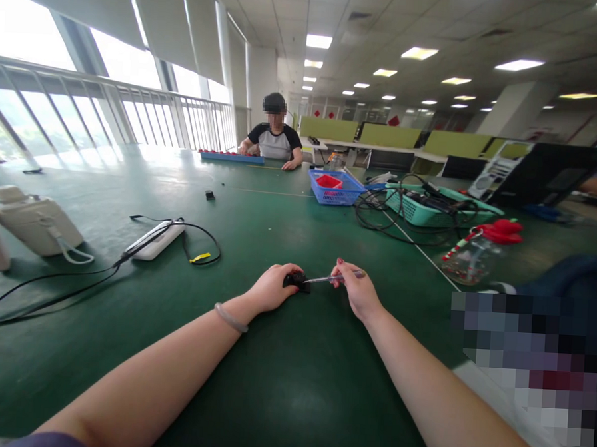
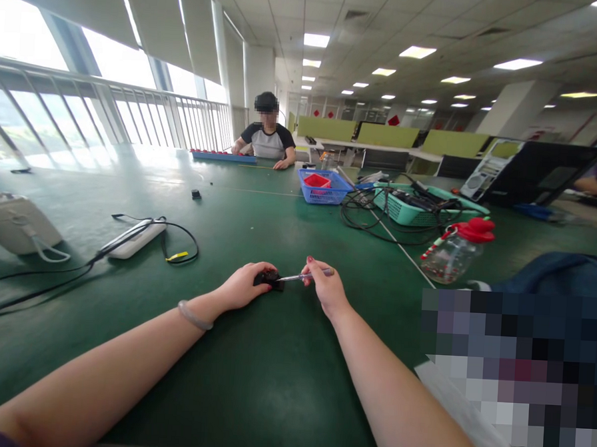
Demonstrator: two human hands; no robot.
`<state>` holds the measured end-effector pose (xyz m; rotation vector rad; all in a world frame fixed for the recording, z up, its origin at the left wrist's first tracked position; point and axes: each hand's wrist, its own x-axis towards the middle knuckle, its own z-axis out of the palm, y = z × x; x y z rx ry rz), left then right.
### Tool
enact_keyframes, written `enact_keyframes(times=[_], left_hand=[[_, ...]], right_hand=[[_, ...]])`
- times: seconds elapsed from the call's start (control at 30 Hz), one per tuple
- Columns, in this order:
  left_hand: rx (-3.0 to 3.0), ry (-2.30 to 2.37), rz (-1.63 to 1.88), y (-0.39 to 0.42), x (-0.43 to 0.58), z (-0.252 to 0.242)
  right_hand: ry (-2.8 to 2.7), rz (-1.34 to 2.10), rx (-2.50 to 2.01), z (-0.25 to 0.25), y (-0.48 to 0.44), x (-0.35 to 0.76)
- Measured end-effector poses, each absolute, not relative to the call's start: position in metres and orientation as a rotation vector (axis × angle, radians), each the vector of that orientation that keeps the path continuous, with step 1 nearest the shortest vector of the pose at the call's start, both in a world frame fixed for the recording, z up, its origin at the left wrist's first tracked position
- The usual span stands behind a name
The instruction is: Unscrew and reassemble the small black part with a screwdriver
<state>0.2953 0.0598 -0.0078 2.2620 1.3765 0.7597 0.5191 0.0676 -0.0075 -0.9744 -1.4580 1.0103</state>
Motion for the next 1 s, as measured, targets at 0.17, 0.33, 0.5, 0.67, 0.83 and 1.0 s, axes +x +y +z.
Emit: enact_keyframes(times=[0.17,0.33,0.5,0.67,0.83,1.0], left_hand=[[2.268,1.382,0.761,0.061,0.295,-0.009],[2.254,1.408,0.747,0.062,0.295,-0.01],[2.245,1.445,0.739,0.062,0.296,-0.011],[2.283,1.404,0.727,0.062,0.295,-0.012],[2.312,1.395,0.753,0.062,0.294,-0.013],[2.284,1.396,0.741,0.062,0.295,-0.013]], right_hand=[[-1.386,1.077,-0.958,-0.007,0.068,0.518],[-1.237,1.156,-0.909,-0.009,0.071,0.516],[-1.056,1.148,-0.923,-0.013,0.075,0.516],[-1.086,0.989,-1.034,-0.012,0.076,0.521],[-1.281,0.667,-1.123,-0.001,0.066,0.522],[-1.675,0.665,-1.143,0.006,0.052,0.512]])
